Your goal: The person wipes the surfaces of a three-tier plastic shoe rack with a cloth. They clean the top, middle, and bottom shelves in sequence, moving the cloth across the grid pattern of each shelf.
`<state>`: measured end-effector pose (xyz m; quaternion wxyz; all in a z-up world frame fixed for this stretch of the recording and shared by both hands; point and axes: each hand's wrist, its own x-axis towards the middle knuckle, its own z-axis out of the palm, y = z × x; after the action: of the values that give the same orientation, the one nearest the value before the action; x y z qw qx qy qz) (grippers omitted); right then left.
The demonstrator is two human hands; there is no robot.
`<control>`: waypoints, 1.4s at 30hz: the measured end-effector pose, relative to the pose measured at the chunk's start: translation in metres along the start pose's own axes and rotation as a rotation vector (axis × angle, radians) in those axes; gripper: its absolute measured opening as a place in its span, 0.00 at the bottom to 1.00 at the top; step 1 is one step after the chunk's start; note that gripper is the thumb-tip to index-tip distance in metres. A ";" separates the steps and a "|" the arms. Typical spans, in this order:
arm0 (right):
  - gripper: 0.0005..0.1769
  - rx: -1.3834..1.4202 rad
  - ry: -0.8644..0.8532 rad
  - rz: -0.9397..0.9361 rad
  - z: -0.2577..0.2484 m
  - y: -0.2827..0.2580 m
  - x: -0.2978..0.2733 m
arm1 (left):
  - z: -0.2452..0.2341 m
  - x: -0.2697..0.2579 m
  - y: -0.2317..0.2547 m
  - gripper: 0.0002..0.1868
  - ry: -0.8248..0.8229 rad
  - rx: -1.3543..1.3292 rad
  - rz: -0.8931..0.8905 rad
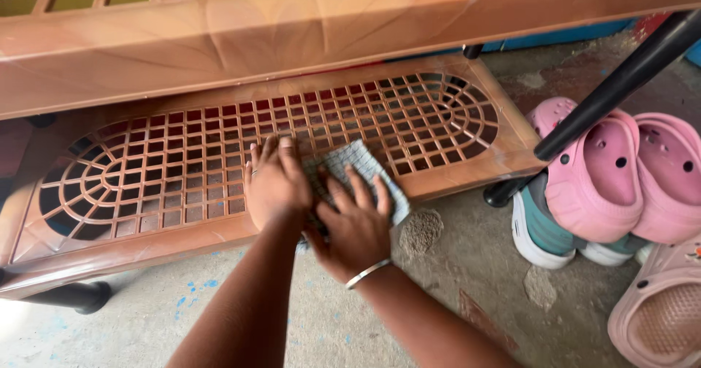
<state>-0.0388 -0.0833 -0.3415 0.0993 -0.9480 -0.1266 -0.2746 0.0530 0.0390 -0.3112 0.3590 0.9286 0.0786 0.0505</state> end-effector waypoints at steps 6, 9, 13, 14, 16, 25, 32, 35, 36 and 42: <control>0.24 -0.019 0.008 -0.176 -0.027 0.066 -0.005 | 0.002 -0.005 -0.003 0.32 0.059 0.111 0.108; 0.26 0.046 0.015 -0.064 -0.057 0.142 -0.015 | 0.002 -0.003 0.003 0.32 0.034 0.303 0.154; 0.25 -0.222 -0.045 0.221 -0.065 0.214 -0.005 | 0.005 -0.004 0.013 0.34 -0.063 0.514 0.120; 0.24 -0.258 -0.044 0.246 -0.063 0.218 0.000 | 0.005 -0.004 0.015 0.35 -0.081 0.540 0.116; 0.27 -0.296 -0.134 0.329 -0.051 0.206 0.015 | 0.006 -0.005 0.018 0.36 -0.107 0.575 0.110; 0.30 -0.148 -0.608 0.020 0.002 0.063 0.077 | -0.008 0.005 0.015 0.35 -0.195 0.623 0.183; 0.37 -0.370 -0.588 0.395 -0.048 0.234 0.070 | -0.041 0.016 -0.008 0.36 -0.275 0.657 0.330; 0.37 -0.378 -0.593 0.585 -0.033 0.258 0.072 | -0.037 0.015 -0.013 0.36 -0.258 0.605 0.324; 0.36 -0.367 -0.588 0.631 -0.027 0.252 0.075 | -0.035 0.016 -0.015 0.36 -0.254 0.589 0.320; 0.35 -0.305 -0.607 0.262 0.011 0.118 0.108 | -0.024 0.021 -0.030 0.36 -0.011 0.289 0.277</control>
<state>0.0897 -0.1725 -0.3063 -0.0509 -0.9984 0.0144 0.0185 0.0666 0.0802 -0.3131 0.2120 0.9727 -0.0453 0.0827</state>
